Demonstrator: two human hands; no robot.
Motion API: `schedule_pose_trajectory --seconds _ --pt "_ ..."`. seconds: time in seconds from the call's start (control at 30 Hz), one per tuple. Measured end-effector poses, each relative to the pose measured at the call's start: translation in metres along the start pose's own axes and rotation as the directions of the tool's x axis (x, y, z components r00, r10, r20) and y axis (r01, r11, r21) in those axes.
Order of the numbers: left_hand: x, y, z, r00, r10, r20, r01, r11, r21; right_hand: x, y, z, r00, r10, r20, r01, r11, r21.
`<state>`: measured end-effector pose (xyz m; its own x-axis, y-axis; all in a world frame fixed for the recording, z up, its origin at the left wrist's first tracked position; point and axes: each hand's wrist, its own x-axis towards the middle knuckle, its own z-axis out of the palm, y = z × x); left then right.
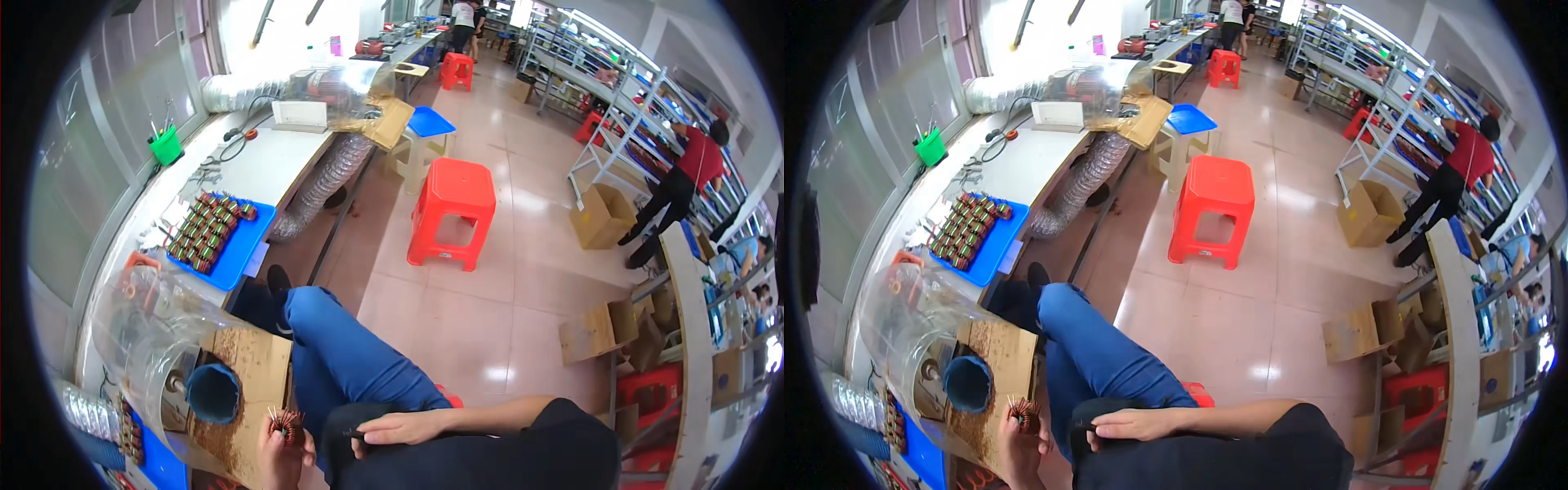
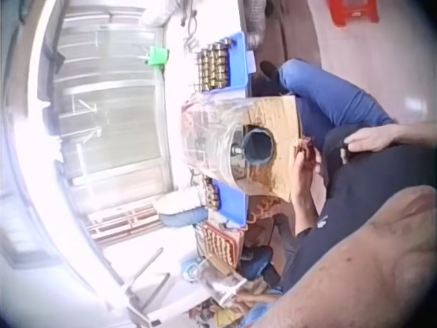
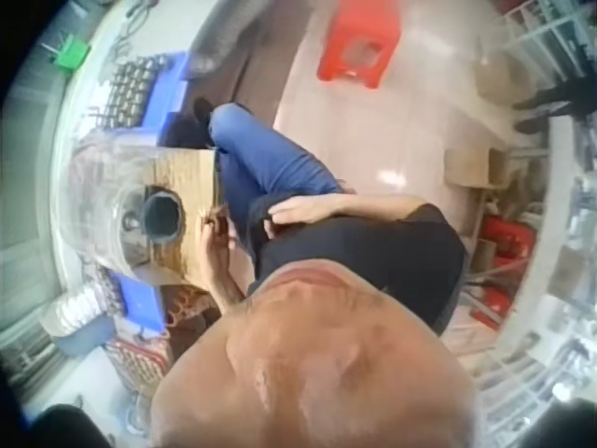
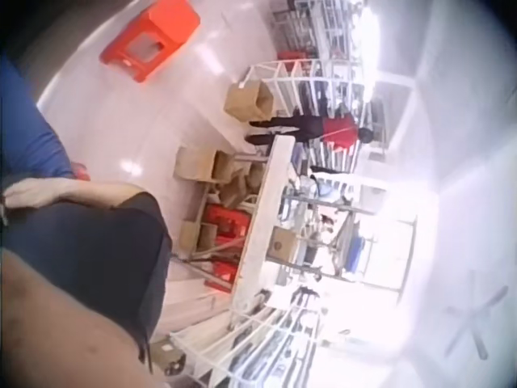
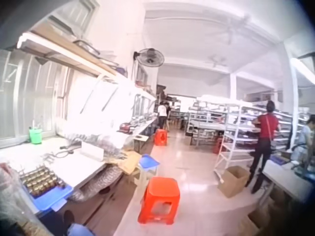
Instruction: Using pliers to trim wires and adjust components on a copper toroidal coil.
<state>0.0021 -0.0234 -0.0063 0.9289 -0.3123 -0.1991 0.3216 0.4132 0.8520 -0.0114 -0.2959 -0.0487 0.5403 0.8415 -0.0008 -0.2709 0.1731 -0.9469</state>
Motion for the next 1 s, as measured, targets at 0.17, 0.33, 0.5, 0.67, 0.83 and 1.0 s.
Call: schedule_pose_trajectory --seconds 0.17,0.33,0.5,0.67,0.83,1.0 --pt "-0.009 -0.008 0.012 0.992 0.064 -0.108 -0.054 0.994 0.094 -0.005 -0.021 -0.012 0.998 -0.024 0.054 0.027 0.998 -0.062" --pt "-0.028 -0.002 0.013 0.998 0.010 -0.058 -0.007 0.999 0.054 0.014 -0.029 -0.016 0.998 -0.049 0.038 0.054 0.989 -0.139" --pt "-0.035 -0.035 0.002 0.948 0.094 -0.303 -0.118 0.991 -0.061 0.035 -0.043 -0.016 0.985 -0.175 -0.014 0.161 0.934 -0.318" --pt "-0.026 -0.018 -0.002 0.980 0.066 -0.189 -0.080 0.995 -0.065 0.046 -0.045 -0.023 0.999 -0.032 -0.012 0.026 0.942 -0.335" --pt "-0.022 -0.005 -0.023 0.962 0.058 -0.266 -0.082 0.993 -0.081 0.092 -0.037 -0.030 1.000 0.019 0.017 -0.013 0.953 -0.304" --pt "0.005 -0.001 -0.042 0.991 -0.007 -0.133 -0.009 0.992 -0.123 0.120 -0.055 -0.044 0.994 -0.075 -0.076 0.026 0.860 -0.510"
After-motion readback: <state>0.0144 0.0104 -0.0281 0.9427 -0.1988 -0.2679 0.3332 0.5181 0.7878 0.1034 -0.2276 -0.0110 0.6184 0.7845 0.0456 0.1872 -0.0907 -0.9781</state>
